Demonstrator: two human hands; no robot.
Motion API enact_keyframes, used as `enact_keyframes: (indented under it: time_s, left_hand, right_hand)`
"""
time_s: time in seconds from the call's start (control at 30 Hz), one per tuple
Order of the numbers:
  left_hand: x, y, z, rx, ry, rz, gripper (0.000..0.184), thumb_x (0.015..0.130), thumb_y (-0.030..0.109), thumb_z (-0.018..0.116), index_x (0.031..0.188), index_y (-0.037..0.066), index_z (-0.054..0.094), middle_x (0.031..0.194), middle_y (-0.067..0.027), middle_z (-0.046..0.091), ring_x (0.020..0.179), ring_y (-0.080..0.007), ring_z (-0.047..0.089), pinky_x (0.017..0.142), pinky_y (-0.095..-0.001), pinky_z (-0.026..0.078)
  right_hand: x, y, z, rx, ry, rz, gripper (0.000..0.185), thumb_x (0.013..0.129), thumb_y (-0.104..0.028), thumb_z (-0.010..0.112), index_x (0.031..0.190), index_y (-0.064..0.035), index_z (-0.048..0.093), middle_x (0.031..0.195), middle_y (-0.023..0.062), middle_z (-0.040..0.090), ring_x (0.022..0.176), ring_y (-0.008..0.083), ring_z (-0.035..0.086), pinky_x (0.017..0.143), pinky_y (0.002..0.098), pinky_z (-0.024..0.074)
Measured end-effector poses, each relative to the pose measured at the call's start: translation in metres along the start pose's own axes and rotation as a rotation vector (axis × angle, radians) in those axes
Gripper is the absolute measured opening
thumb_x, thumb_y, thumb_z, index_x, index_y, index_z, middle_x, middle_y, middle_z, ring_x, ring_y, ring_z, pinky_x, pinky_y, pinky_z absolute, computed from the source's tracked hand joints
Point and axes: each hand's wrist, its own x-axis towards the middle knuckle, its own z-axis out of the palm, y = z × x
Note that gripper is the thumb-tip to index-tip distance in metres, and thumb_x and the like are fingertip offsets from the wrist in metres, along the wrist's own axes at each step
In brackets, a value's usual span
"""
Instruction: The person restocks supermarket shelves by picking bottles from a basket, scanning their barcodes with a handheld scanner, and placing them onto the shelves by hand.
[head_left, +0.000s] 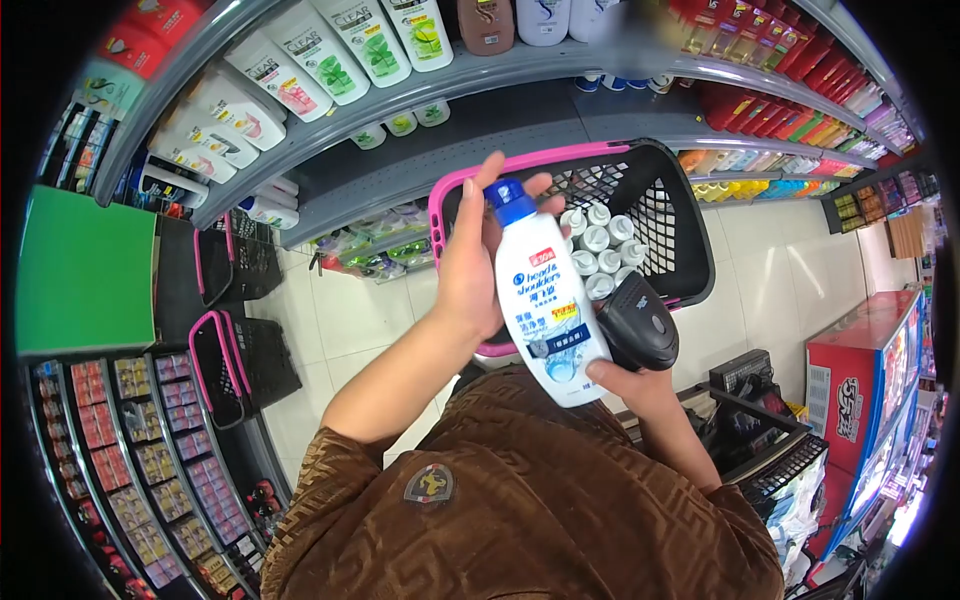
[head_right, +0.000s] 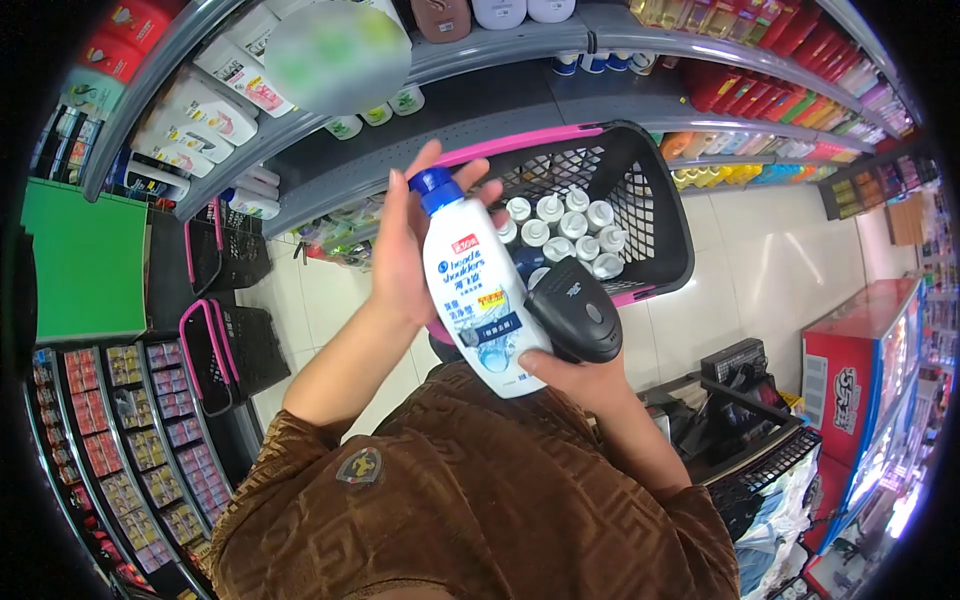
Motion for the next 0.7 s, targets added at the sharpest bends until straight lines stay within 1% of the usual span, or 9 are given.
enact_keyframes:
  time_s: [0.07, 0.13, 0.17, 0.27, 0.33, 0.4, 0.5, 0.57, 0.7]
  left_hand:
    - [-0.007, -0.024, -0.018, -0.027, -0.017, -0.106, 0.054, 0.109, 0.050, 0.035, 0.148, 0.013, 0.042, 0.128, -0.0132, 0.064, 0.113, -0.0264, 0.067, 0.100, -0.0443, 0.054]
    - [-0.021, -0.032, -0.015, 0.231, -0.007, 0.049, 0.067, 0.108, 0.043, 0.047, 0.158, 0.005, 0.022, 0.140, -0.0153, 0.054, 0.129, -0.0227, 0.056, 0.109, -0.0397, 0.045]
    - [-0.022, -0.037, -0.030, 0.330, -0.065, 0.025, 0.066, 0.107, 0.037, 0.050, 0.157, 0.003, 0.023, 0.140, -0.0150, 0.054, 0.129, -0.0220, 0.055, 0.108, -0.0392, 0.045]
    - [-0.032, -0.038, -0.044, 0.468, -0.146, -0.001, 0.072, 0.097, 0.009, 0.068, 0.154, -0.001, 0.025, 0.133, -0.0114, 0.058, 0.119, -0.0169, 0.058, 0.100, -0.0331, 0.049]
    - [-0.040, -0.034, -0.045, 0.455, -0.167, -0.027, 0.075, 0.095, 0.008, 0.071, 0.154, 0.003, 0.026, 0.131, -0.0107, 0.060, 0.118, -0.0164, 0.059, 0.094, -0.0318, 0.053]
    - [-0.044, -0.033, -0.058, 0.357, -0.046, -0.106, 0.068, 0.094, 0.009, 0.072, 0.148, 0.007, 0.031, 0.130, -0.0121, 0.060, 0.118, -0.0189, 0.061, 0.087, -0.0353, 0.058]
    - [-0.051, -0.025, -0.087, 0.238, 0.041, -0.082, 0.065, 0.093, 0.009, 0.074, 0.145, 0.007, 0.034, 0.131, -0.0122, 0.059, 0.119, -0.0206, 0.062, 0.087, -0.0366, 0.059]
    - [-0.056, -0.017, -0.106, 0.219, 0.063, -0.016, 0.071, 0.090, 0.013, 0.076, 0.147, 0.005, 0.034, 0.135, -0.0159, 0.058, 0.122, -0.0273, 0.062, 0.096, -0.0422, 0.058]
    - [-0.052, 0.011, -0.159, 0.324, 0.082, 0.209, 0.067, 0.084, 0.013, 0.083, 0.138, 0.003, 0.045, 0.126, -0.0142, 0.064, 0.118, -0.0249, 0.064, 0.097, -0.0406, 0.056]
  right_hand:
    - [0.005, -0.004, 0.004, 0.014, 0.064, -0.005, 0.064, 0.074, 0.001, 0.085, 0.133, 0.0023, 0.057, 0.127, 0.0097, 0.063, 0.115, 0.0157, 0.061, 0.097, 0.0340, 0.0505]
    - [0.014, -0.009, 0.005, -0.262, 0.189, -0.066, 0.057, 0.075, -0.002, 0.086, 0.126, 0.0022, 0.061, 0.116, 0.0083, 0.069, 0.102, 0.0134, 0.067, 0.087, 0.0312, 0.0548]
    - [0.021, -0.005, 0.004, -0.341, 0.194, -0.190, 0.048, 0.076, -0.006, 0.088, 0.117, 0.0014, 0.065, 0.103, 0.0065, 0.073, 0.090, 0.0116, 0.069, 0.079, 0.0289, 0.0560]
    - [0.034, 0.002, -0.003, -0.380, 0.168, -0.148, 0.042, 0.076, -0.007, 0.088, 0.111, 0.0010, 0.067, 0.097, 0.0060, 0.073, 0.087, 0.0106, 0.069, 0.076, 0.0281, 0.0555]
    - [0.044, 0.004, 0.001, -0.712, 0.062, -0.360, 0.038, 0.076, -0.013, 0.088, 0.107, 0.0003, 0.070, 0.088, 0.0097, 0.074, 0.076, 0.0182, 0.072, 0.070, 0.0303, 0.0554]
    - [0.054, 0.008, 0.012, -0.870, -0.023, -0.368, 0.041, 0.074, -0.017, 0.087, 0.107, -0.0002, 0.070, 0.090, 0.0132, 0.074, 0.076, 0.0275, 0.073, 0.069, 0.0340, 0.0568]
    - [0.066, 0.029, 0.026, -0.931, -0.070, -0.528, 0.044, 0.072, -0.018, 0.086, 0.109, -0.0003, 0.069, 0.099, 0.0146, 0.075, 0.080, 0.0318, 0.073, 0.070, 0.0371, 0.0575]
    - [0.075, 0.038, 0.041, -0.971, -0.127, -0.588, 0.049, 0.072, -0.019, 0.090, 0.113, -0.0005, 0.070, 0.097, 0.0126, 0.075, 0.080, 0.0275, 0.073, 0.071, 0.0362, 0.0570]
    - [0.094, 0.056, 0.086, -0.956, -0.186, -0.581, 0.058, 0.071, -0.018, 0.092, 0.121, -0.0004, 0.069, 0.099, 0.0120, 0.074, 0.084, 0.0254, 0.073, 0.075, 0.0362, 0.0565]
